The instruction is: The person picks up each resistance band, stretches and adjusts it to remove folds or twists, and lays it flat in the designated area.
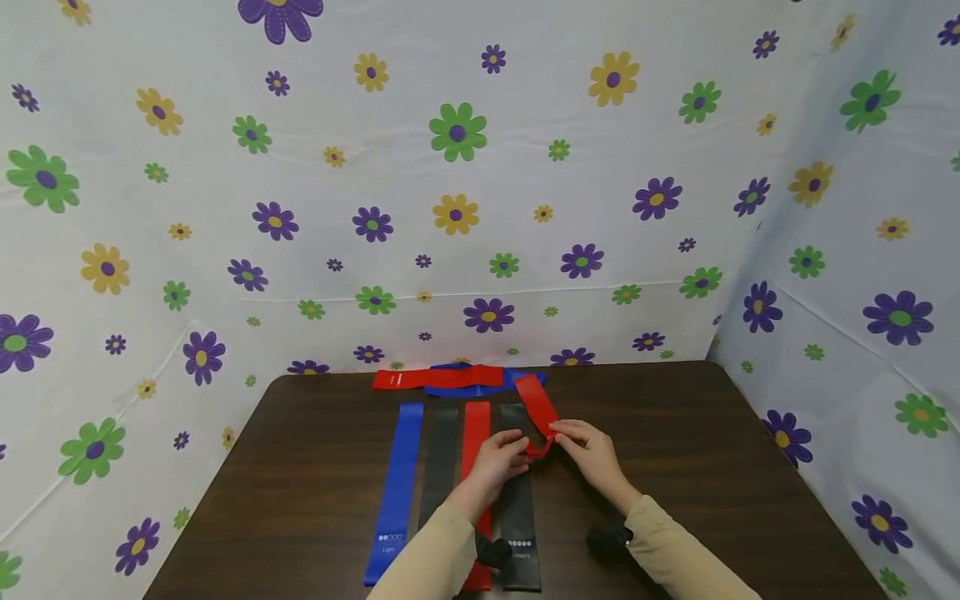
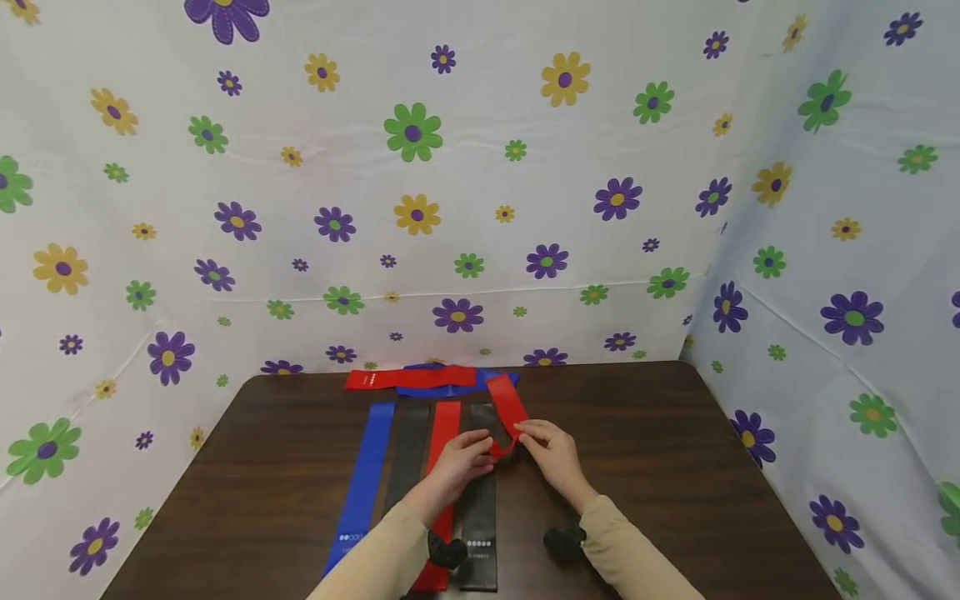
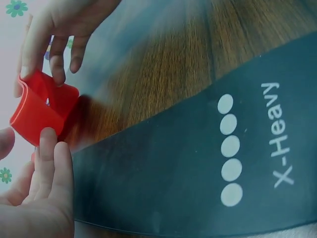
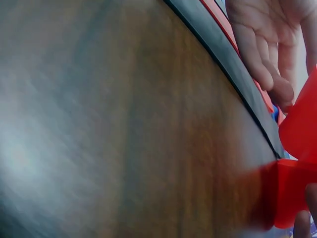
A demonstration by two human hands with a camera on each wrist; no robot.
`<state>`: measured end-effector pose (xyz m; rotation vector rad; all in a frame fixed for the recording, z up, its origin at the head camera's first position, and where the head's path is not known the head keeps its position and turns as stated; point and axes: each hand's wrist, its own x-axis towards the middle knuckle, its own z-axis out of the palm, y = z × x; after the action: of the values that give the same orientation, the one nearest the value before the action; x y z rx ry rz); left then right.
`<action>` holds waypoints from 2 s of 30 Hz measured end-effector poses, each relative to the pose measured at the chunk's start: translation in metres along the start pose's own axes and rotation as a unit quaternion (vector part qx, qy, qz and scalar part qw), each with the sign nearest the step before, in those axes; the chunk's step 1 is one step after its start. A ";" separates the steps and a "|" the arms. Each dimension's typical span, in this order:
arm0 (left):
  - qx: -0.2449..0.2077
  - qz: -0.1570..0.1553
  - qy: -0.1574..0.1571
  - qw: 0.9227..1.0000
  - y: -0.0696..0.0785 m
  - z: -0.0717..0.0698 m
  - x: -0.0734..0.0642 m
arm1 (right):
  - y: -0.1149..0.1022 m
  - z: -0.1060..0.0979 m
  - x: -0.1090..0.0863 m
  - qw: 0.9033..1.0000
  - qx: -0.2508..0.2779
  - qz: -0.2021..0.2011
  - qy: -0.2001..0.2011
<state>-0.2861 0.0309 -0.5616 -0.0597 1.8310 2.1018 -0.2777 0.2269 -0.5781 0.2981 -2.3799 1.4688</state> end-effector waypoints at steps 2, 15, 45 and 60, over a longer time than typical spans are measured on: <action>-0.010 -0.007 0.002 1.000 -0.001 0.000 0.000 | 0.000 0.001 -0.003 1.000 0.003 0.001 0.001; 0.013 -0.010 -0.005 1.000 -0.001 0.000 -0.004 | -0.004 0.008 -0.012 0.996 -0.052 0.042 0.061; -0.006 0.074 -0.064 0.995 0.037 0.019 -0.014 | -0.009 0.005 0.010 0.800 0.500 0.327 -0.057; 0.027 0.058 -0.028 0.998 0.013 0.011 -0.022 | -0.020 -0.002 0.038 0.779 0.538 0.321 -0.028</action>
<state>-0.2678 0.0347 -0.5415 0.1207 1.8992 2.1063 -0.3059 0.2197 -0.5461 -0.2843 -1.3963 3.0606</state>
